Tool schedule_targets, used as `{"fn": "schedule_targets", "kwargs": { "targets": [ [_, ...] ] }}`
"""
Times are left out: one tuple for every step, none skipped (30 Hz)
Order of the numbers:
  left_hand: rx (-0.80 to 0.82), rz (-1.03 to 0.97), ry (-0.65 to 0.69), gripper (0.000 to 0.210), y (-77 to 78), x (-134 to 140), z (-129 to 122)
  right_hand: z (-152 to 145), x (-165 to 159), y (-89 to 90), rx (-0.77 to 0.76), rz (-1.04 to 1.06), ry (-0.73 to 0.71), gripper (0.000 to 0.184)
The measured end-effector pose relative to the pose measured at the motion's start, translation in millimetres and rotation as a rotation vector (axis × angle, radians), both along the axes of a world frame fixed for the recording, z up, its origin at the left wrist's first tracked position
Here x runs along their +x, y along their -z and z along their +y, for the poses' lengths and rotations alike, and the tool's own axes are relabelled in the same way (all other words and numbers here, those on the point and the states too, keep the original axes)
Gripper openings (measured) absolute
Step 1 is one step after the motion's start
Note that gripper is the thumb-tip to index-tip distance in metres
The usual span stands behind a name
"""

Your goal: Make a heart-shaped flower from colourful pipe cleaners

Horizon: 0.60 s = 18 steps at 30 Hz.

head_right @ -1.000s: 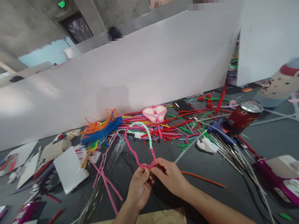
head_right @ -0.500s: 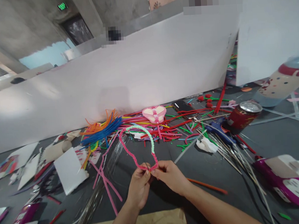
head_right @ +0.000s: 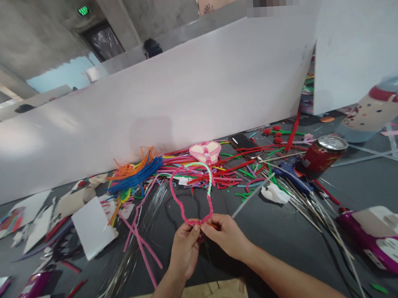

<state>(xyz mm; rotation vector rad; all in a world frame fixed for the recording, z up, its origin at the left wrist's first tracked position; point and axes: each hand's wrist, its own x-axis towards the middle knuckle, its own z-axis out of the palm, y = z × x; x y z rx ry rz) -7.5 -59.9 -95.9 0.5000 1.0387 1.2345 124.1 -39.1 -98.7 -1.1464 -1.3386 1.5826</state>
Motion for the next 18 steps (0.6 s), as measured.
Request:
{"fn": "schedule_targets", "kwargs": {
  "targets": [
    [0.000, -0.014, -0.006, 0.016, -1.7, 0.5, 0.0, -0.1, -0.2, 0.0, 0.006, -0.002, 0.009, 0.029],
    [0.002, -0.027, -0.010, 0.016, -3.2, 1.0, 0.0, -0.3, -0.4, 0.0, 0.011, -0.004, 0.014, 0.029],
    [0.006, -0.036, -0.010, 0.016, -4.5, 1.5, 0.0, -0.5, -0.7, -0.2, 0.017, -0.006, 0.016, 0.029],
    [0.010, -0.038, -0.008, 0.016, -5.3, 2.0, 0.1, -0.6, -0.9, -0.6, 0.021, -0.009, 0.015, 0.028],
    [0.014, -0.035, -0.006, 0.017, -5.8, 2.3, 0.2, -0.8, -1.1, -1.2, 0.027, -0.014, 0.015, 0.027],
    [0.015, -0.026, -0.008, 0.018, -6.0, 2.6, 0.3, -1.0, -1.2, -1.9, 0.035, -0.020, 0.017, 0.025],
    [0.013, -0.013, -0.014, 0.019, -5.8, 2.8, 0.4, -1.1, -1.2, -2.5, 0.042, -0.027, 0.021, 0.022],
    [0.009, 0.000, -0.019, 0.019, -5.4, 2.9, 0.6, -1.2, -1.1, -3.0, 0.050, -0.034, 0.025, 0.020],
    [0.006, 0.010, -0.024, 0.018, -5.0, 2.9, 0.7, -1.3, -0.9, -3.2, 0.056, -0.042, 0.027, 0.019],
    [0.003, 0.017, -0.025, 0.017, -4.7, 2.8, 0.9, -1.3, -0.6, -3.1, 0.061, -0.049, 0.026, 0.019],
    [0.001, 0.020, -0.021, 0.015, -4.6, 2.5, 1.1, -1.2, -0.3, -2.6, 0.064, -0.054, 0.022, 0.020],
    [-0.001, 0.019, -0.013, 0.014, -4.6, 2.1, 1.3, -1.1, 0.1, -1.9, 0.064, -0.055, 0.018, 0.022],
    [-0.001, 0.016, -0.006, 0.014, -4.9, 1.7, 1.6, -1.1, 0.5, -1.1, 0.063, -0.054, 0.013, 0.024],
    [-0.004, 0.014, -0.002, 0.014, -5.3, 1.3, 1.9, -1.1, 0.9, -0.5, 0.060, -0.048, 0.009, 0.025],
    [-0.007, 0.014, -0.001, 0.014, -5.7, 0.8, 2.2, -1.3, 1.3, -0.1, 0.057, -0.039, 0.004, 0.026],
    [-0.010, 0.017, -0.002, 0.015, -6.0, 0.4, 2.4, -1.5, 1.5, -0.2, 0.053, -0.029, -0.001, 0.027],
    [-0.009, 0.024, -0.008, 0.017, -6.1, -0.1, 2.6, -1.8, 1.7, -0.6, 0.051, -0.019, -0.005, 0.027],
    [-0.006, 0.034, -0.015, 0.018, -6.0, -0.4, 2.7, -2.1, 1.8, -1.3, 0.050, -0.010, -0.010, 0.028]
  ]
}}
